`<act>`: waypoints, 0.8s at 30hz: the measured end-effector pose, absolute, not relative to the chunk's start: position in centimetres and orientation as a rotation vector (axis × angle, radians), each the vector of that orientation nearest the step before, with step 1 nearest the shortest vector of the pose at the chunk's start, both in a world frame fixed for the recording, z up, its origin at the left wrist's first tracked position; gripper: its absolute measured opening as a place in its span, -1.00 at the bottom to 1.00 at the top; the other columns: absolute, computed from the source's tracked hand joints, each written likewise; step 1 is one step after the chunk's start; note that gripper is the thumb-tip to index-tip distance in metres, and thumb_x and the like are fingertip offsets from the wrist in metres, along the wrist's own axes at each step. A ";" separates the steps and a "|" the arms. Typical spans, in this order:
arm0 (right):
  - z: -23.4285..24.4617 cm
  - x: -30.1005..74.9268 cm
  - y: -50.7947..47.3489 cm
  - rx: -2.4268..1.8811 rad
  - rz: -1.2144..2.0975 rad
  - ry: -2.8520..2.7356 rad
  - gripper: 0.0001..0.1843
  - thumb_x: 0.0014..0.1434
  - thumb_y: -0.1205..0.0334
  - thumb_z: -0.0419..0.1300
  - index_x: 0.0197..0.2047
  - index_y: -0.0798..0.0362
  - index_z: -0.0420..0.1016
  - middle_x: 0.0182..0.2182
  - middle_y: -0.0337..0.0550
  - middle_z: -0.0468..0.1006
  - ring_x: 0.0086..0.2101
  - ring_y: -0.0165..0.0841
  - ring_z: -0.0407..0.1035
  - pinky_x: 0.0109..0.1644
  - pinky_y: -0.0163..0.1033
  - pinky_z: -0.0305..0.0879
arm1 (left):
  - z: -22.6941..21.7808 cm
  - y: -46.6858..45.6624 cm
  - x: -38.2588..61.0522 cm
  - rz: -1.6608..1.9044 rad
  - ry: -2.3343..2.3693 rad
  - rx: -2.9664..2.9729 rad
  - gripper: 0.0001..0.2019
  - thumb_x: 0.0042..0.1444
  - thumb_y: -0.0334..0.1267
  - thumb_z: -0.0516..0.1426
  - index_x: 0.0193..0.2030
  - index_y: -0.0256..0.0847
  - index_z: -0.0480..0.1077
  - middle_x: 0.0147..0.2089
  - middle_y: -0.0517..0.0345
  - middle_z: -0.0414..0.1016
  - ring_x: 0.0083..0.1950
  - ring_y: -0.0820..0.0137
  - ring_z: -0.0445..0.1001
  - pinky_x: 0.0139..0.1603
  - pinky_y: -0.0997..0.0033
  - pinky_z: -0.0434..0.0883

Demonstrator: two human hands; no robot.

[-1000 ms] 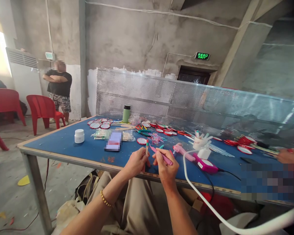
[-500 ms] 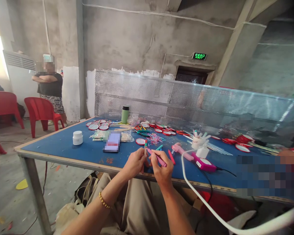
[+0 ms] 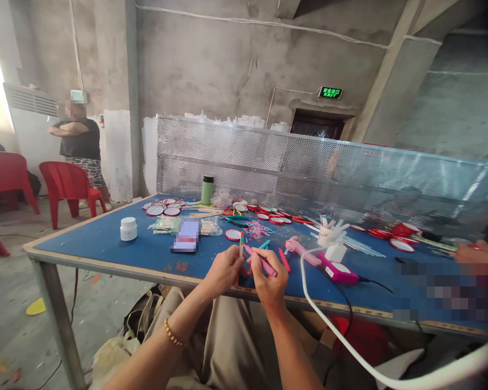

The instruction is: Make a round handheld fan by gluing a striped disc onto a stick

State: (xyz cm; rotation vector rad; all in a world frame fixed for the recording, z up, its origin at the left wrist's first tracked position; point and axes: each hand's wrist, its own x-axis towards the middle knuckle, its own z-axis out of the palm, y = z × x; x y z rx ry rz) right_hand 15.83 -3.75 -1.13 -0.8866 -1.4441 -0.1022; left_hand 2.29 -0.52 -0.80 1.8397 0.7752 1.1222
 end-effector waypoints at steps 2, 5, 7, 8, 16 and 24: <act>-1.1 15.8 -3.7 -0.885 -0.104 -1.477 -0.87 0.29 0.20 0.15 -0.17 0.00 0.52 -0.34 -0.14 0.64 -0.44 -0.35 0.51 -0.37 -0.27 0.47 | -0.8 -0.5 2.3 1.131 0.789 1.845 -0.78 0.27 -0.08 -0.02 -0.34 -0.14 0.18 -0.47 0.27 0.49 -0.65 0.52 0.34 -0.57 0.54 0.19; -1.1 15.8 -3.7 -0.893 -0.126 -1.494 -0.86 0.29 0.21 0.14 -0.17 0.00 0.52 -0.35 -0.14 0.64 -0.43 -0.35 0.51 -0.36 -0.27 0.47 | -0.7 -0.6 2.3 1.135 0.803 1.856 -0.78 0.27 -0.09 -0.02 -0.35 -0.14 0.18 -0.47 0.26 0.50 -0.63 0.51 0.35 -0.54 0.53 0.21; -1.1 15.8 -3.7 -0.900 -0.133 -1.470 -0.87 0.29 0.20 0.14 -0.18 0.01 0.51 -0.35 -0.14 0.64 -0.43 -0.35 0.51 -0.37 -0.27 0.47 | -0.6 -0.6 2.3 1.131 0.804 1.863 -0.79 0.27 -0.10 -0.03 -0.33 -0.14 0.19 -0.47 0.25 0.50 -0.63 0.50 0.35 -0.52 0.52 0.23; -1.1 15.9 -3.7 -0.903 -0.134 -1.457 -0.87 0.29 0.20 0.14 -0.19 0.01 0.51 -0.35 -0.14 0.64 -0.44 -0.35 0.51 -0.37 -0.27 0.47 | -0.6 -0.6 2.2 1.129 0.801 1.863 -0.80 0.27 -0.10 -0.03 -0.32 -0.14 0.19 -0.47 0.26 0.49 -0.64 0.50 0.34 -0.51 0.51 0.23; -0.6 15.5 -4.2 -0.879 -0.159 -1.513 -0.87 0.29 0.22 0.13 -0.23 0.00 0.50 -0.43 -0.19 0.62 -0.50 -0.38 0.48 -0.40 -0.28 0.44 | -0.5 -0.6 2.1 1.166 0.819 1.884 -0.73 0.28 -0.05 -0.03 -0.39 -0.14 0.17 -0.50 0.27 0.43 -0.59 0.49 0.35 -0.51 0.53 0.21; -0.9 15.6 -4.0 -0.905 -0.180 -1.487 -0.88 0.29 0.22 0.13 -0.22 0.00 0.49 -0.42 -0.17 0.62 -0.49 -0.36 0.49 -0.41 -0.27 0.44 | -0.5 -0.6 2.0 1.136 0.787 1.870 -0.75 0.29 -0.05 -0.04 -0.32 -0.14 0.20 -0.48 0.27 0.47 -0.64 0.50 0.34 -0.48 0.49 0.25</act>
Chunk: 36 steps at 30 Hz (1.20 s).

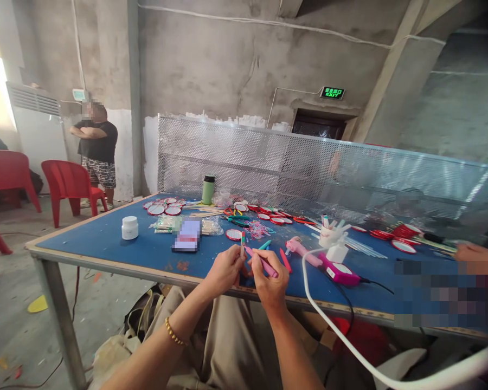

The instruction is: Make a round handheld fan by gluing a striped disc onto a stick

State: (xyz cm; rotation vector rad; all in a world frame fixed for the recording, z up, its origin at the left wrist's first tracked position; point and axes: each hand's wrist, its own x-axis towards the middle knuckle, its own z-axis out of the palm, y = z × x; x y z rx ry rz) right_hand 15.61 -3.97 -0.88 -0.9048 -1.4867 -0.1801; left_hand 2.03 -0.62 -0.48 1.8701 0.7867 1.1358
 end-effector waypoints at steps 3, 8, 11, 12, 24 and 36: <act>-0.7 15.5 -4.1 -0.886 -0.192 -1.501 -0.89 0.29 0.23 0.14 -0.22 0.00 0.50 -0.42 -0.17 0.62 -0.48 -0.36 0.50 -0.39 -0.28 0.45 | -0.5 -0.6 2.0 1.145 0.794 1.885 -0.76 0.29 -0.06 -0.03 -0.33 -0.14 0.20 -0.48 0.27 0.46 -0.63 0.49 0.34 -0.48 0.50 0.25; -0.3 15.2 -4.3 -0.853 -0.242 -1.543 -0.89 0.28 0.26 0.14 -0.21 0.00 0.51 -0.41 -0.20 0.63 -0.44 -0.38 0.52 -0.33 -0.29 0.46 | -0.5 -0.7 2.1 1.173 0.810 1.884 -0.72 0.30 -0.06 -0.03 -0.39 -0.14 0.15 -0.52 0.29 0.41 -0.63 0.49 0.34 -0.49 0.50 0.23; -0.5 15.3 -4.2 -0.871 -0.245 -1.527 -0.89 0.29 0.26 0.13 -0.21 0.00 0.50 -0.41 -0.19 0.62 -0.45 -0.38 0.52 -0.34 -0.29 0.46 | -0.6 -0.6 2.1 1.172 0.805 1.886 -0.73 0.30 -0.06 -0.03 -0.38 -0.13 0.16 -0.51 0.28 0.43 -0.61 0.48 0.35 -0.48 0.50 0.23; -0.6 15.4 -4.2 -0.881 -0.241 -1.519 -0.89 0.29 0.26 0.13 -0.21 0.01 0.50 -0.41 -0.19 0.62 -0.46 -0.37 0.51 -0.35 -0.29 0.45 | -0.6 -0.6 2.1 1.166 0.802 1.885 -0.74 0.30 -0.07 -0.03 -0.37 -0.14 0.17 -0.50 0.27 0.45 -0.61 0.48 0.35 -0.48 0.50 0.23; -0.9 15.6 -3.9 -0.870 -0.259 -1.502 -0.89 0.28 0.28 0.14 -0.23 0.04 0.50 -0.44 -0.19 0.61 -0.51 -0.40 0.48 -0.41 -0.31 0.42 | -0.5 -0.7 2.3 1.167 0.802 1.893 -0.74 0.30 -0.07 -0.04 -0.35 -0.14 0.20 -0.49 0.25 0.47 -0.58 0.47 0.37 -0.46 0.51 0.25; -0.8 15.7 -3.9 -0.871 -0.273 -1.484 -0.89 0.29 0.27 0.14 -0.21 0.04 0.50 -0.42 -0.18 0.63 -0.48 -0.39 0.50 -0.39 -0.31 0.45 | -0.5 -0.7 2.3 1.163 0.797 1.886 -0.76 0.30 -0.09 -0.04 -0.36 -0.15 0.18 -0.49 0.27 0.46 -0.62 0.50 0.33 -0.49 0.52 0.23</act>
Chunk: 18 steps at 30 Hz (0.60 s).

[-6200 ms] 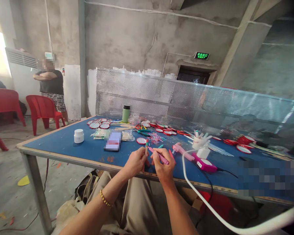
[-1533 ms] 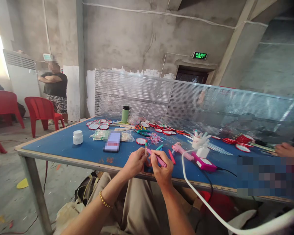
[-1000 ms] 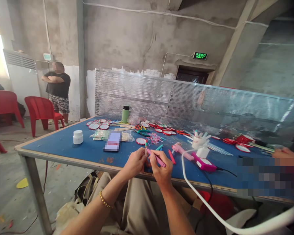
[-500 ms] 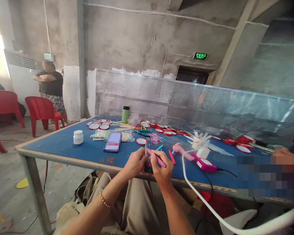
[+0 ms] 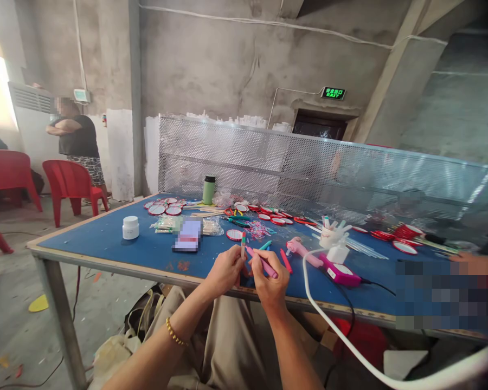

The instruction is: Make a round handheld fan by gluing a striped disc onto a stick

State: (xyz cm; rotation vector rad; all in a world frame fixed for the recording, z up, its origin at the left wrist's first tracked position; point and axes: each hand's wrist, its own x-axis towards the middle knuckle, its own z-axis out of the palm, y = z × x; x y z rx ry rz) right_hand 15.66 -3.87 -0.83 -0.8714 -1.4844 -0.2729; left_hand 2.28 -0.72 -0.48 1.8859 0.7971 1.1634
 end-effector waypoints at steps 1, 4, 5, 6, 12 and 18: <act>-0.8 15.7 -3.9 -0.873 -0.270 -1.479 -0.89 0.29 0.27 0.14 -0.21 0.04 0.50 -0.42 -0.17 0.63 -0.47 -0.38 0.51 -0.39 -0.30 0.45 | -0.5 -0.7 2.3 1.158 0.793 1.886 -0.76 0.30 -0.09 -0.04 -0.35 -0.15 0.19 -0.48 0.26 0.47 -0.61 0.50 0.34 -0.48 0.52 0.24; -0.7 15.6 -3.9 -0.857 -0.283 -1.500 -0.89 0.29 0.27 0.15 -0.21 0.04 0.51 -0.40 -0.17 0.63 -0.45 -0.37 0.52 -0.35 -0.30 0.47 | -0.6 -0.6 2.3 1.164 0.801 1.883 -0.76 0.29 -0.10 -0.03 -0.36 -0.15 0.18 -0.48 0.27 0.46 -0.62 0.51 0.34 -0.48 0.52 0.24; -0.7 15.6 -3.9 -0.851 -0.290 -1.510 -0.89 0.28 0.28 0.15 -0.21 0.03 0.51 -0.40 -0.17 0.63 -0.45 -0.38 0.52 -0.35 -0.30 0.47 | -0.6 -0.6 2.3 1.170 0.805 1.881 -0.76 0.29 -0.10 -0.03 -0.37 -0.15 0.17 -0.49 0.28 0.45 -0.62 0.51 0.34 -0.49 0.52 0.24; -0.7 15.6 -3.9 -0.848 -0.293 -1.512 -0.89 0.28 0.28 0.15 -0.21 0.03 0.51 -0.40 -0.17 0.63 -0.45 -0.38 0.52 -0.35 -0.30 0.47 | -0.6 -0.6 2.3 1.172 0.806 1.878 -0.76 0.29 -0.10 -0.03 -0.37 -0.14 0.17 -0.49 0.28 0.44 -0.63 0.51 0.34 -0.49 0.52 0.23; -0.8 15.6 -3.8 -0.854 -0.261 -1.480 -0.89 0.29 0.29 0.15 -0.19 0.04 0.51 -0.39 -0.15 0.64 -0.45 -0.37 0.53 -0.37 -0.30 0.47 | -0.7 -0.6 2.4 1.154 0.784 1.865 -0.78 0.29 -0.11 -0.03 -0.35 -0.14 0.17 -0.49 0.28 0.47 -0.66 0.51 0.33 -0.52 0.51 0.23; -0.9 15.7 -3.8 -0.857 -0.253 -1.474 -0.89 0.29 0.29 0.15 -0.19 0.04 0.51 -0.37 -0.15 0.64 -0.43 -0.36 0.54 -0.35 -0.29 0.48 | -0.8 -0.5 2.4 1.153 0.783 1.854 -0.77 0.29 -0.08 -0.03 -0.35 -0.14 0.18 -0.50 0.28 0.47 -0.66 0.51 0.33 -0.52 0.51 0.24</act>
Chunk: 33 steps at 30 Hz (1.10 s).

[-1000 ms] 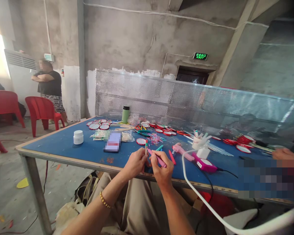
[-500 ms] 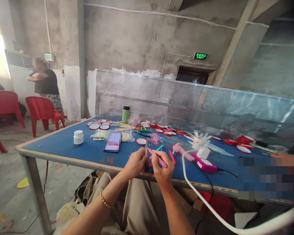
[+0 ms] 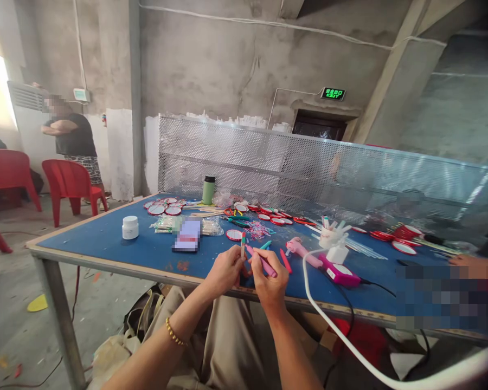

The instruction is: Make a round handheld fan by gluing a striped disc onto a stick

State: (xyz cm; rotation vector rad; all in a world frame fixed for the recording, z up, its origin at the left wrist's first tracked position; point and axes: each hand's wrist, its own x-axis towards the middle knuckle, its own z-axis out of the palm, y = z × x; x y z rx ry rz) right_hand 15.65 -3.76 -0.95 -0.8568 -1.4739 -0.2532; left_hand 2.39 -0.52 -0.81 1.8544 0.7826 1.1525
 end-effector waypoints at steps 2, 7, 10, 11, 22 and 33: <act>-1.0 15.7 -3.7 -0.860 -0.243 -1.465 -0.89 0.29 0.28 0.15 -0.18 0.04 0.51 -0.37 -0.14 0.64 -0.44 -0.36 0.53 -0.36 -0.28 0.47 | -0.9 -0.5 2.4 1.145 0.784 1.862 -0.78 0.29 -0.09 -0.03 -0.33 -0.14 0.19 -0.48 0.27 0.48 -0.65 0.50 0.34 -0.52 0.51 0.24; -1.1 15.8 -3.6 -0.867 -0.256 -1.482 -0.89 0.29 0.27 0.15 -0.18 0.04 0.52 -0.36 -0.13 0.64 -0.46 -0.38 0.52 -0.36 -0.28 0.47 | -0.8 -0.4 2.4 1.154 0.804 1.867 -0.80 0.28 -0.13 -0.03 -0.33 -0.14 0.20 -0.48 0.26 0.49 -0.62 0.49 0.35 -0.49 0.51 0.26; -1.0 15.8 -3.6 -0.872 -0.245 -1.463 -0.89 0.29 0.26 0.15 -0.19 0.04 0.51 -0.38 -0.14 0.64 -0.47 -0.37 0.51 -0.37 -0.29 0.47 | -0.6 -0.6 2.3 1.143 0.795 1.858 -0.82 0.27 -0.14 -0.03 -0.33 -0.14 0.21 -0.48 0.28 0.48 -0.63 0.50 0.34 -0.47 0.50 0.27; -1.0 15.8 -3.7 -0.870 -0.247 -1.469 -0.89 0.28 0.26 0.15 -0.19 0.04 0.51 -0.39 -0.15 0.64 -0.47 -0.37 0.51 -0.37 -0.29 0.47 | -0.5 -0.7 2.3 1.148 0.796 1.863 -0.81 0.27 -0.14 -0.03 -0.33 -0.14 0.21 -0.48 0.28 0.47 -0.62 0.49 0.35 -0.46 0.50 0.27; -0.4 15.5 -4.2 -0.855 -0.306 -1.531 -0.88 0.28 0.28 0.13 -0.23 0.02 0.50 -0.42 -0.19 0.63 -0.49 -0.40 0.50 -0.39 -0.31 0.45 | -0.3 -0.8 2.3 1.186 0.850 1.913 -0.73 0.29 -0.09 -0.03 -0.42 -0.13 0.14 -0.56 0.29 0.33 -0.48 0.42 0.41 -0.43 0.51 0.24; -0.3 15.4 -4.2 -0.834 -0.346 -1.532 -0.89 0.27 0.29 0.14 -0.24 0.02 0.50 -0.40 -0.19 0.64 -0.44 -0.38 0.52 -0.33 -0.31 0.46 | -0.4 -0.7 2.3 1.180 0.847 1.911 -0.73 0.30 -0.11 -0.03 -0.41 -0.13 0.14 -0.58 0.30 0.33 -0.49 0.42 0.42 -0.42 0.50 0.24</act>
